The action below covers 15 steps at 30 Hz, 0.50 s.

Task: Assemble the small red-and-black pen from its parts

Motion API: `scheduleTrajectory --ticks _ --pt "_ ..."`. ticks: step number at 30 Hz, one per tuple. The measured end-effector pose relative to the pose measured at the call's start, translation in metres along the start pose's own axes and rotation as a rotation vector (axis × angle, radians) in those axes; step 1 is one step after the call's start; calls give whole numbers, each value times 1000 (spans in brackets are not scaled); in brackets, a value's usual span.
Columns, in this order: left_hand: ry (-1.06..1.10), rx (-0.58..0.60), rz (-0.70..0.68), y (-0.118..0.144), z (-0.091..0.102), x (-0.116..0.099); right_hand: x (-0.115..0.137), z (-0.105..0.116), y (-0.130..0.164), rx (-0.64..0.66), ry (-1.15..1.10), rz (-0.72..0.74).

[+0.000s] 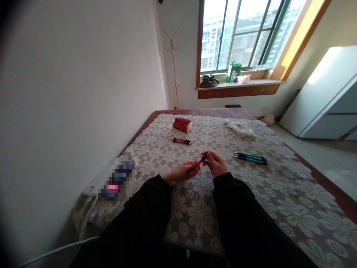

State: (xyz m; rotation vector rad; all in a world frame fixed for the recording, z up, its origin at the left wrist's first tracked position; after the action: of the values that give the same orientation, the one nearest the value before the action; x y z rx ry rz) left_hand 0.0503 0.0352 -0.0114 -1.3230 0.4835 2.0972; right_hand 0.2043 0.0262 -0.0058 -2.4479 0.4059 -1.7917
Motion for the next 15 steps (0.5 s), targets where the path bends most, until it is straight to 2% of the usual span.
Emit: scheduleTrajectory --ticks 4,7,9,12,15 --pt "-131 -227 -29 7 5 -11 -3 8 1 -111 35 0" --pt "-166 -287 -53 10 6 -16 -4 10 1 -182 35 -3" --pt "-101 -267 -98 9 6 -18 -4 13 -2 -226 -9 -11" --pt "17 -178 -217 10 3 -22 -5 24 -7 -348 -111 -29" --pt "-7 -76 -309 11 -3 -25 -12 34 -11 -380 -178 -105"
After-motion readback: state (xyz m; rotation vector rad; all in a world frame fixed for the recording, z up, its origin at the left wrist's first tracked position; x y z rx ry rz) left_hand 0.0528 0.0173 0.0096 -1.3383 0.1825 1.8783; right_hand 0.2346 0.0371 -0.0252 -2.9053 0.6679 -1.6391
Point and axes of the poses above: each hand's wrist, its own y-axis away from the middle knuckle, its own z-axis out of the back of the hand, x = y × z, the point moved 5 cm from there along -y, towards the middle knuckle, and after that the axes turned 1 degree about x, right-handed, at the moved point
